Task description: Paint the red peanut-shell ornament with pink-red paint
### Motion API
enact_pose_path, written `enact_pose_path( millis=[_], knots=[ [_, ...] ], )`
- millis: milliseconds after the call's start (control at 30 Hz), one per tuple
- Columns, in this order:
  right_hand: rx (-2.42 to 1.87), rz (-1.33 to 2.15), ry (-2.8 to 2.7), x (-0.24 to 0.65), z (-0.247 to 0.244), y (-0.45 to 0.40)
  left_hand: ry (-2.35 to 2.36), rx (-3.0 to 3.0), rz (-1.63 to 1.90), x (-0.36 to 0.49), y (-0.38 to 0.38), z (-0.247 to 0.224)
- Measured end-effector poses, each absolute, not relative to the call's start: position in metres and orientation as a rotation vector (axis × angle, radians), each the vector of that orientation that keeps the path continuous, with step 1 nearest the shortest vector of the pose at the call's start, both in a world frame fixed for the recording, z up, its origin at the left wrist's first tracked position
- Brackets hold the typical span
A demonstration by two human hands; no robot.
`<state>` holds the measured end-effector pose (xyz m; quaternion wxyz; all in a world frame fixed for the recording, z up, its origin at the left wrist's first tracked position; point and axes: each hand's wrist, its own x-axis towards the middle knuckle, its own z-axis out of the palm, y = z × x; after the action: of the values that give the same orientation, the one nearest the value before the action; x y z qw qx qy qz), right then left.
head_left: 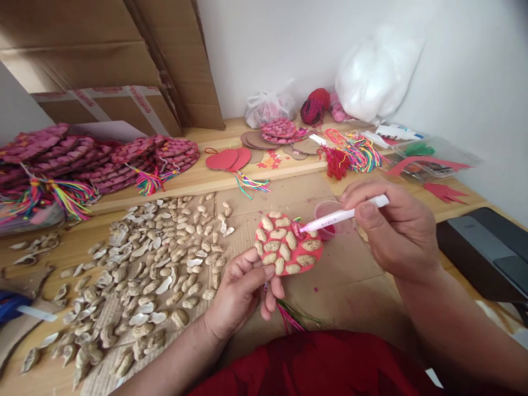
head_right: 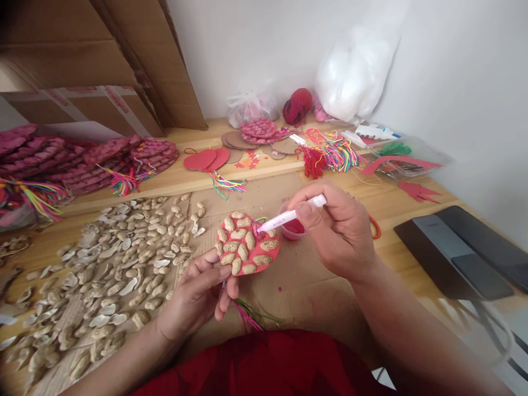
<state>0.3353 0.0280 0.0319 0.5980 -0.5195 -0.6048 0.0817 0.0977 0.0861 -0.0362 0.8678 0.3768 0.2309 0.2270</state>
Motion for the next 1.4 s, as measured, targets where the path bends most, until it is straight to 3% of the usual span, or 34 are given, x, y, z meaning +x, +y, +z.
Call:
enact_pose_path(
  millis=[1400],
  knots=[
    [-1.256, 0.123, -1.314, 0.3398, 0.0339, 0.0271, 0.491, 0.823, 0.452, 0.0965, 0.0845, -0.0347]
  ],
)
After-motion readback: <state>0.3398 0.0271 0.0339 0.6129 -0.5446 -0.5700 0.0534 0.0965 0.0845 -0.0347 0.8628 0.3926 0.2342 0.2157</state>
